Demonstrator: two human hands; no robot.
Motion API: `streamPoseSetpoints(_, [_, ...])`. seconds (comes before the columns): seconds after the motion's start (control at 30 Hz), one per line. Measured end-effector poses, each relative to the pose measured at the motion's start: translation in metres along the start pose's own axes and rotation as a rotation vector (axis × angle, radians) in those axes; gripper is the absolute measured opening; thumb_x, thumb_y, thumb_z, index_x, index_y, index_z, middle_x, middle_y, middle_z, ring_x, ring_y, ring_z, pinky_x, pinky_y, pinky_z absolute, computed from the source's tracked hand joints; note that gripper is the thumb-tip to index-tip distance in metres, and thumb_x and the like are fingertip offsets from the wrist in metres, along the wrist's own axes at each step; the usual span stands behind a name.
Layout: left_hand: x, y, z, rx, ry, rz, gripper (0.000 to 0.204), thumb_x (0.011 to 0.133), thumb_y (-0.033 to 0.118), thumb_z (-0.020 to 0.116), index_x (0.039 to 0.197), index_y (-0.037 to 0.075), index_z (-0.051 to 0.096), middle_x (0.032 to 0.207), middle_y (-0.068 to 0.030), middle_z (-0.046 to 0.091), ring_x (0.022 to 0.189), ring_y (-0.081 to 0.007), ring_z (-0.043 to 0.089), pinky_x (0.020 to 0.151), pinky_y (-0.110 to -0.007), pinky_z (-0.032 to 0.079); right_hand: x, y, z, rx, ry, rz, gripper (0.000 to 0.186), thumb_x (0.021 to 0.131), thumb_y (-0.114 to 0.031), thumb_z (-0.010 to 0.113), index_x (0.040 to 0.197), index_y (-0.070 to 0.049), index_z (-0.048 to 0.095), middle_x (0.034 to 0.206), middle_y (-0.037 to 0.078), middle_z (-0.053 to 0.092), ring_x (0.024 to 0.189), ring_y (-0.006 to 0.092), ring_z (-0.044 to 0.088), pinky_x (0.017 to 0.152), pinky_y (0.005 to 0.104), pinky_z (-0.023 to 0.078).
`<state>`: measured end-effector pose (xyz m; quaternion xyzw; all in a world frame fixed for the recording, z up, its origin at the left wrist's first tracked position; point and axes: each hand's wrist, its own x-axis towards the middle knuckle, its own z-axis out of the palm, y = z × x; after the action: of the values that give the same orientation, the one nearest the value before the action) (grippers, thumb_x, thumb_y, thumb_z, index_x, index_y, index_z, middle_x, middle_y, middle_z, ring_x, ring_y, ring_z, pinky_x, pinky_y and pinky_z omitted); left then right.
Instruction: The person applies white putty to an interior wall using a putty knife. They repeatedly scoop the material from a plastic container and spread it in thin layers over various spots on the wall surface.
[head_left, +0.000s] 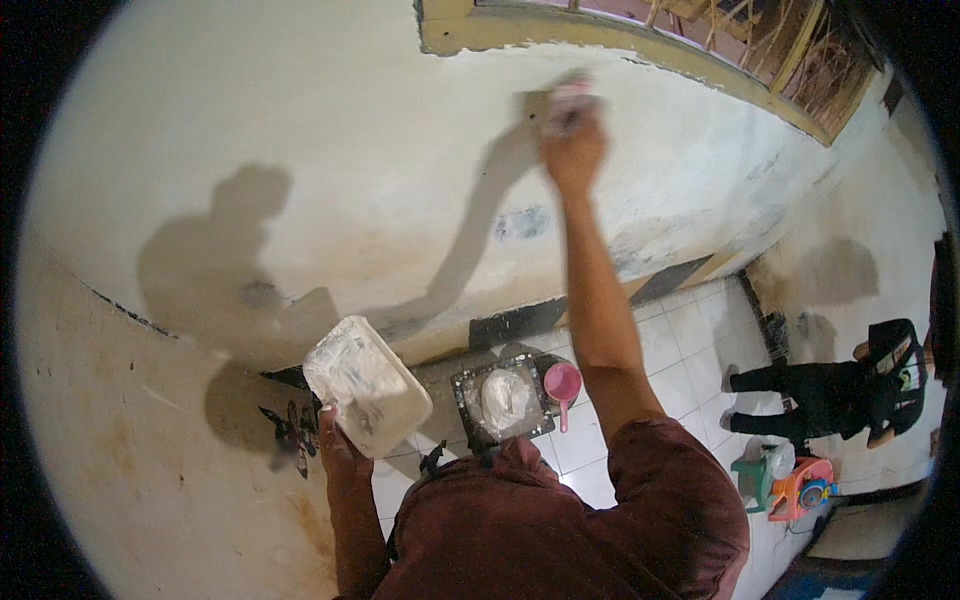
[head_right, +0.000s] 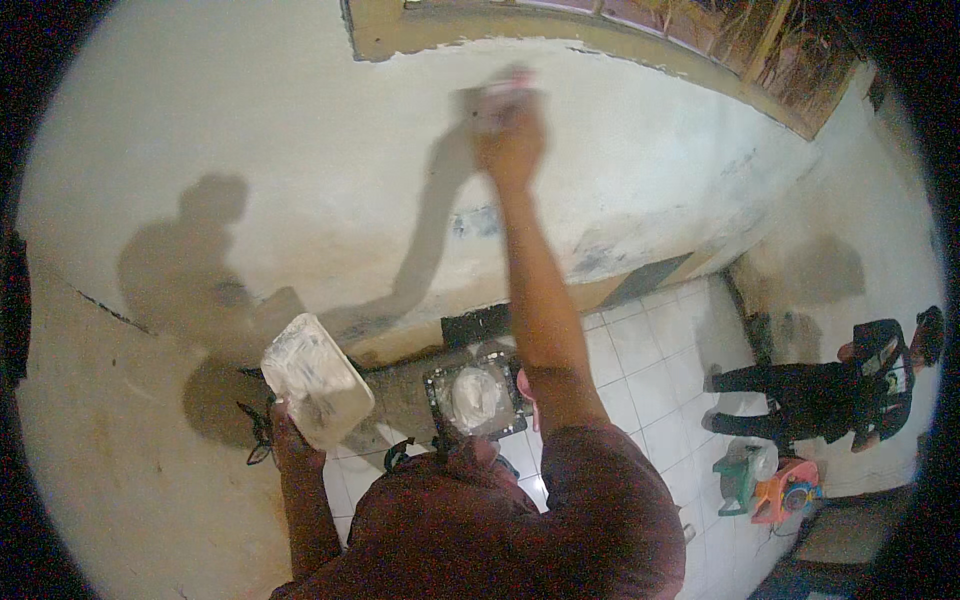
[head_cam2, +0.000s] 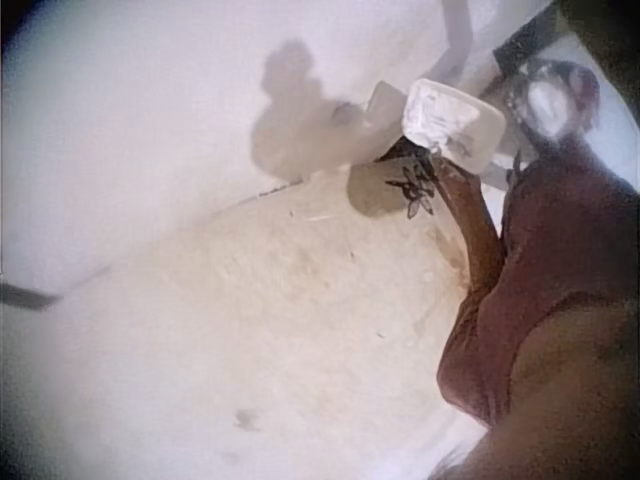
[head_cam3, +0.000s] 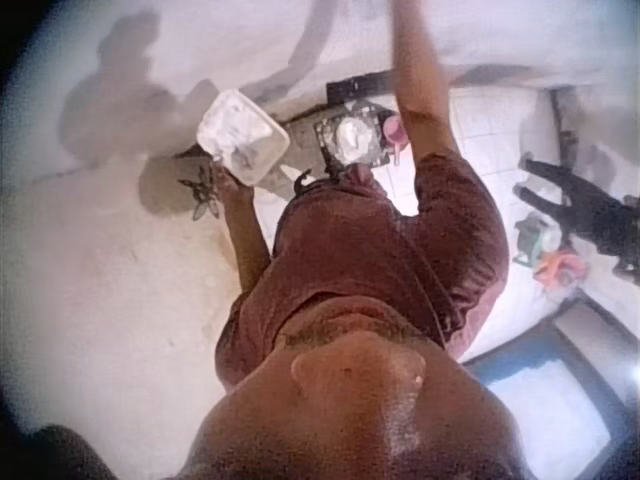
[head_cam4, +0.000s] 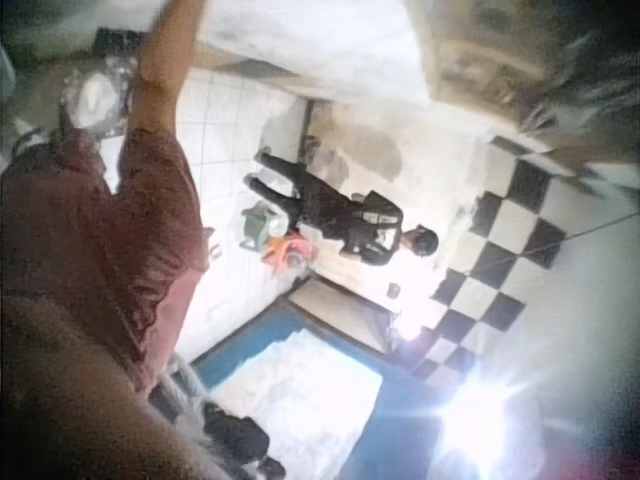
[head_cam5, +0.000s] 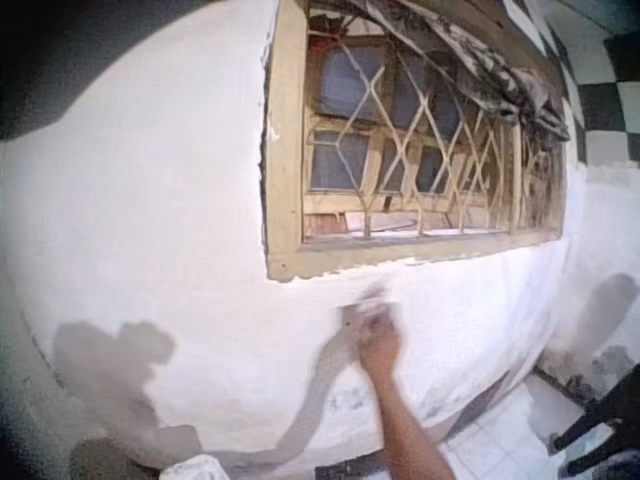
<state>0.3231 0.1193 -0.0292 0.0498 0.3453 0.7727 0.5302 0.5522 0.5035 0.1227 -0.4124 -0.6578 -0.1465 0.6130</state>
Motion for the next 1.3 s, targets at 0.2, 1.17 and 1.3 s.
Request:
streamPoseSetpoints(0.2, [0.002, 0.003, 0.008, -0.004, -0.087, 0.038, 0.062, 0.081, 0.031, 0.059, 0.132, 0.000, 0.041, 0.125, -0.0142, 0.053, 0.114, -0.0301, 0.053, 0.097, -0.043, 0.044, -0.137, -0.131, 0.018, 0.294, -0.454, -0.147, 0.022, 0.072, -0.006, 0.063, 0.093, -0.008, 0.055, 0.084, 0.015, 0.062, 0.078, 0.0343, 0.062, 0.066, 0.0434, 0.052])
streamPoseSetpoints(1.17, [0.000, 0.000, -0.003, -0.040, 0.075, 0.036, 0.054, 0.083, 0.030, 0.056, 0.129, 0.003, 0.044, 0.121, -0.0130, 0.054, 0.110, -0.0280, 0.054, 0.094, -0.043, 0.046, -0.112, -0.039, -0.016, -0.030, -0.075, 0.051, 0.015, 0.070, -0.007, 0.069, 0.076, -0.007, 0.056, 0.070, 0.012, 0.056, 0.064, 0.0316, 0.058, 0.055, 0.0416, 0.045])
streamPoseSetpoints(1.3, [-0.001, 0.000, 0.000, -0.023, 0.048, 0.022, 0.053, 0.084, 0.030, 0.056, 0.129, 0.004, 0.045, 0.120, -0.0128, 0.055, 0.109, -0.0277, 0.055, 0.094, -0.044, 0.046, -0.106, -0.010, 0.025, 0.045, -0.043, 0.004, 0.011, 0.073, -0.007, 0.065, 0.080, -0.008, 0.056, 0.073, 0.012, 0.059, 0.067, 0.0316, 0.059, 0.058, 0.0423, 0.047])
